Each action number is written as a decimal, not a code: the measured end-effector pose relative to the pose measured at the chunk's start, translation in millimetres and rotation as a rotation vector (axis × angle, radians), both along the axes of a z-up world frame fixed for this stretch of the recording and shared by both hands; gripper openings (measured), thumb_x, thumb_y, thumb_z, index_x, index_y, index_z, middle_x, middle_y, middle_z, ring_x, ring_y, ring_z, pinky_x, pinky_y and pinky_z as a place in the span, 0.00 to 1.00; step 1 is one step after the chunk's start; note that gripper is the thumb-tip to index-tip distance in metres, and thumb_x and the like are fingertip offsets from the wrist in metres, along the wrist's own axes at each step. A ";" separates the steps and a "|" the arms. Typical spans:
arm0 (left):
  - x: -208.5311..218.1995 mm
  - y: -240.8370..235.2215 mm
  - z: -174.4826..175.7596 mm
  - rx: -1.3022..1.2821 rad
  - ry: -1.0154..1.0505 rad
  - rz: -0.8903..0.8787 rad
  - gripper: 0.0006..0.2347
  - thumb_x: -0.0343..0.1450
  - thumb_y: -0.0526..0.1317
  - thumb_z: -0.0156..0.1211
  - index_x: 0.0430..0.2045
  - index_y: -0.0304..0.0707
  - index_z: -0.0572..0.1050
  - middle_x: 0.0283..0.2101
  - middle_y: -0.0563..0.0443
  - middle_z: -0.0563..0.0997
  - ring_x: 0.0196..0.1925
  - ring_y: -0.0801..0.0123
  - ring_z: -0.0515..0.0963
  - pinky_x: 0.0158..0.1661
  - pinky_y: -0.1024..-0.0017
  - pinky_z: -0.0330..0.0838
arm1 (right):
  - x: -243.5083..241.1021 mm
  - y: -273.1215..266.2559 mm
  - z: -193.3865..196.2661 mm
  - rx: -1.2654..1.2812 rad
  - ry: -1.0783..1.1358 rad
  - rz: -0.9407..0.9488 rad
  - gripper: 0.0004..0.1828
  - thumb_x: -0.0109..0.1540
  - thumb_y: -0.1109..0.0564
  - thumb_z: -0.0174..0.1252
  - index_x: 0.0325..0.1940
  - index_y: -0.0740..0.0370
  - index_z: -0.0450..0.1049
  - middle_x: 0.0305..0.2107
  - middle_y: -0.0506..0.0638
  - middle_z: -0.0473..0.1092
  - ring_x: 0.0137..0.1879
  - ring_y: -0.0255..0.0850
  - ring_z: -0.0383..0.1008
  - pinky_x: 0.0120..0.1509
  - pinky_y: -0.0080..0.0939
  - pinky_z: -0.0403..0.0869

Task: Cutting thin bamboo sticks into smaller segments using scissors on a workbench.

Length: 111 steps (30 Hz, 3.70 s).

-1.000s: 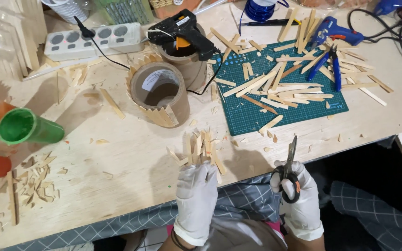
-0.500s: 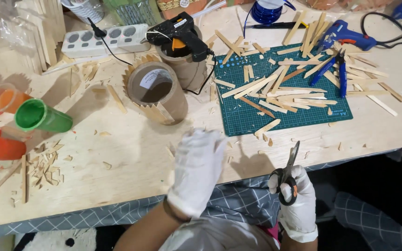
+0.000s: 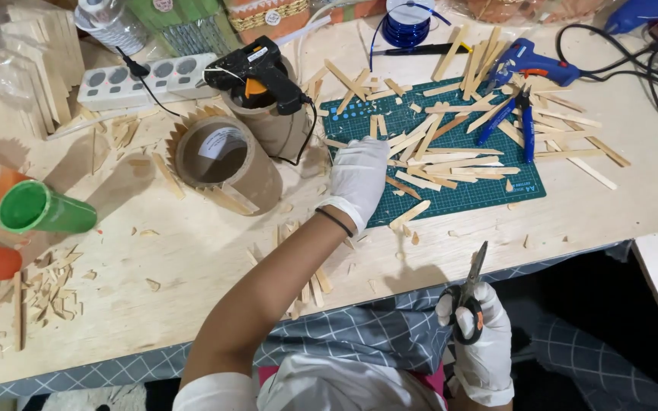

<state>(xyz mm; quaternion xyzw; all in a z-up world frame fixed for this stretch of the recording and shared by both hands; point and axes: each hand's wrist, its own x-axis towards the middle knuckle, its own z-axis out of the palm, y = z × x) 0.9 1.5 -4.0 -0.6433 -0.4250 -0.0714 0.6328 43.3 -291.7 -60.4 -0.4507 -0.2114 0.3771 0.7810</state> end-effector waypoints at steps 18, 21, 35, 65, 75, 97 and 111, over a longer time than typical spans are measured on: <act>9.2 35.0 -48.9 -1.253 -0.273 -0.229 0.16 0.65 0.23 0.51 0.48 0.29 0.69 0.28 0.49 0.78 0.24 0.63 0.78 0.16 0.65 0.72 | -17.7 -2.0 1.7 -0.072 -0.075 0.062 0.12 0.62 0.54 0.64 0.46 0.48 0.68 0.30 0.59 0.75 0.31 0.41 0.70 0.39 0.37 0.70; -29.3 -13.4 61.9 -0.566 0.083 -0.176 0.20 0.76 0.34 0.37 0.09 0.42 0.65 0.08 0.65 0.56 0.06 0.79 0.58 0.08 0.77 0.50 | -17.8 -0.5 -6.9 -0.115 -0.002 0.050 0.14 0.60 0.60 0.65 0.47 0.54 0.70 0.30 0.70 0.76 0.30 0.48 0.73 0.38 0.34 0.75; -188.1 -152.0 46.7 -1.838 -1.526 -0.626 0.07 0.70 0.31 0.55 0.24 0.45 0.79 0.28 0.67 0.86 0.24 0.76 0.75 0.35 0.74 0.73 | -68.2 28.5 21.3 -0.091 -0.121 0.225 0.26 0.58 0.66 0.60 0.57 0.60 0.60 0.50 0.64 0.70 0.57 0.49 0.71 0.60 0.41 0.69; -218.1 -198.9 -19.3 -1.599 -1.618 -0.856 0.21 0.71 0.25 0.58 0.18 0.43 0.49 0.22 0.55 0.47 0.25 0.69 0.45 0.23 0.71 0.46 | -102.4 29.9 22.2 -0.133 0.022 0.356 0.26 0.54 0.71 0.69 0.55 0.64 0.73 0.45 0.54 0.76 0.46 0.42 0.76 0.49 0.43 0.78; -224.0 -200.2 -23.9 -1.745 -1.578 -0.754 0.15 0.68 0.23 0.56 0.16 0.43 0.60 0.18 0.57 0.51 0.21 0.73 0.48 0.21 0.71 0.46 | -95.9 35.4 28.2 -0.186 -0.061 0.361 0.20 0.54 0.73 0.68 0.44 0.60 0.71 0.47 0.56 0.76 0.44 0.39 0.76 0.47 0.41 0.77; -211.0 -131.2 -7.0 -0.755 -0.062 -0.146 0.11 0.61 0.28 0.56 0.34 0.43 0.74 0.37 0.44 0.77 0.40 0.55 0.78 0.30 0.53 0.76 | -25.0 42.2 39.8 0.004 -0.013 0.016 0.30 0.64 0.43 0.67 0.58 0.71 0.72 0.27 0.49 0.71 0.31 0.34 0.66 0.41 0.30 0.65; -74.2 -43.1 48.0 -1.230 -0.492 -0.460 0.16 0.83 0.41 0.42 0.29 0.38 0.76 0.20 0.59 0.72 0.15 0.83 0.69 0.11 0.85 0.61 | -17.7 36.8 22.5 0.107 0.067 0.045 0.32 0.64 0.42 0.68 0.59 0.71 0.72 0.26 0.50 0.69 0.31 0.35 0.65 0.42 0.33 0.64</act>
